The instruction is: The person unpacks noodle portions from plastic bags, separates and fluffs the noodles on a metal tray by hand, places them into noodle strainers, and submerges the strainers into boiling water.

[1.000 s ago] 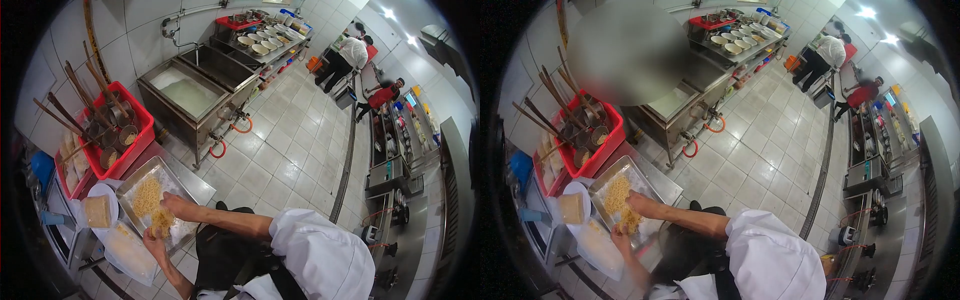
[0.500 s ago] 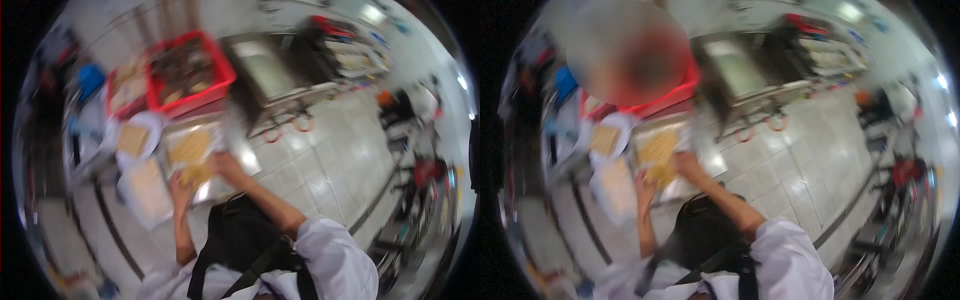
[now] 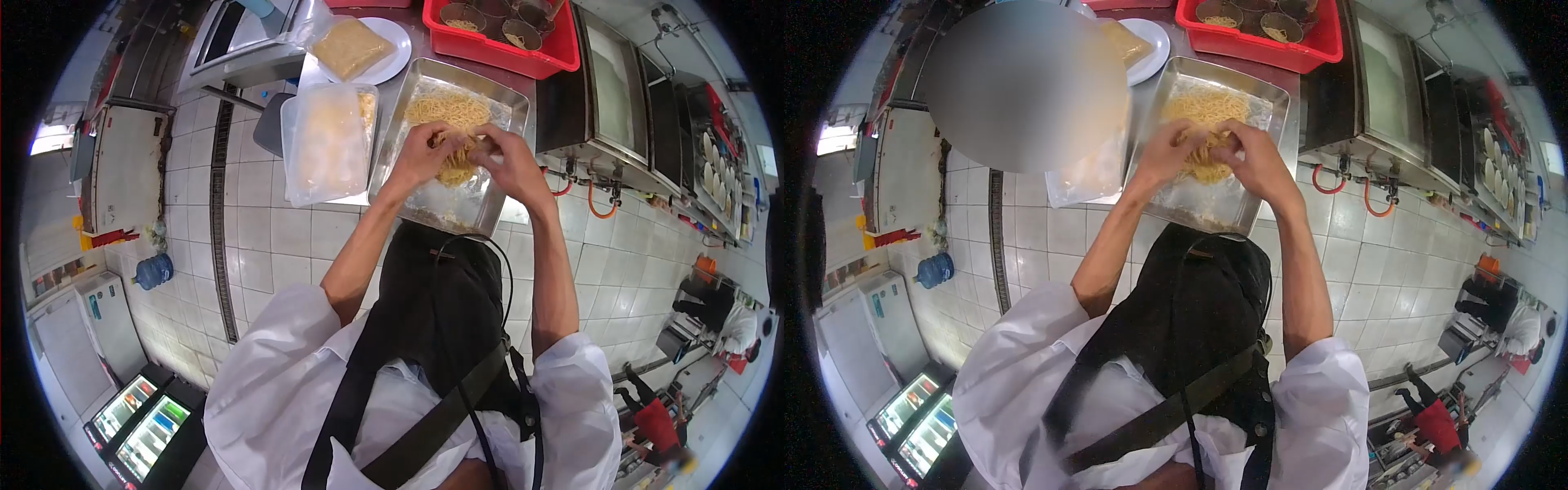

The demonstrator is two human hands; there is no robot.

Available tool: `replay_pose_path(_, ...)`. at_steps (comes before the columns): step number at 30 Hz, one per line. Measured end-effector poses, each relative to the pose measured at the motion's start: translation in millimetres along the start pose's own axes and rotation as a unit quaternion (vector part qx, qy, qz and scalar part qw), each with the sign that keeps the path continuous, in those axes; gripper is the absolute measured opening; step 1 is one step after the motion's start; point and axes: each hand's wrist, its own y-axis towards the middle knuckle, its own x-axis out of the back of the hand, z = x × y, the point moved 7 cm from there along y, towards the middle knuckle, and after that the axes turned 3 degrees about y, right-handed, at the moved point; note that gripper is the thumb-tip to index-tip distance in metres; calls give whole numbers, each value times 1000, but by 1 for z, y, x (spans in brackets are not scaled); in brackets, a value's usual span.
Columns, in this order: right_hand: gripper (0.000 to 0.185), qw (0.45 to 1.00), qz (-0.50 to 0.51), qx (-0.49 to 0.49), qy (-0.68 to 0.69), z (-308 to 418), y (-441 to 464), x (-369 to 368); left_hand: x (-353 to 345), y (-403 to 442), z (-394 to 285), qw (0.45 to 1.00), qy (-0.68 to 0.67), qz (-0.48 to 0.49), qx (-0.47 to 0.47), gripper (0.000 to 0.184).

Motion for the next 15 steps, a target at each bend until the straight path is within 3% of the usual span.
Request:
replay_pose_path(1, 26, 994, -55, 64, -75, 14, -1, 10, 0, -2, 0, 1000, -2, -1, -1, 25)
replay_pose_path(3, 24, 996, -71, 24, -52, 25, -3, 26, -2, -9, 3, 984, -177, 1, 23, 22)
replay_pose_path(5, 23, 996, -87, -18, -27, 23, -5, 28, -1, -13, 11, 987, -150, 38, 33, 22)
replay_pose_path(7, 22, 989, -115, 63, 61, 29, -4, 20, -9, -14, 12, 989, -122, 76, 38, 22)
replay_pose_path(8, 22, 989, -117, 66, 58, 29, -5, 19, -13, -12, 12, 980, -191, 36, 45, 22)
replay_pose_path(10, 18, 998, 32, -21, 54, 27, -4, -2, -12, -6, 14, 965, -260, -2, 44, 23)
replay_pose_path(13, 21, 999, -44, 5, 26, 45, -7, 21, -10, -7, 18, 970, -235, 7, 55, 25)
replay_pose_path(15, 28, 991, -127, -21, 31, 60, -10, 42, -18, -14, 6, 970, -229, 80, 30, 29)
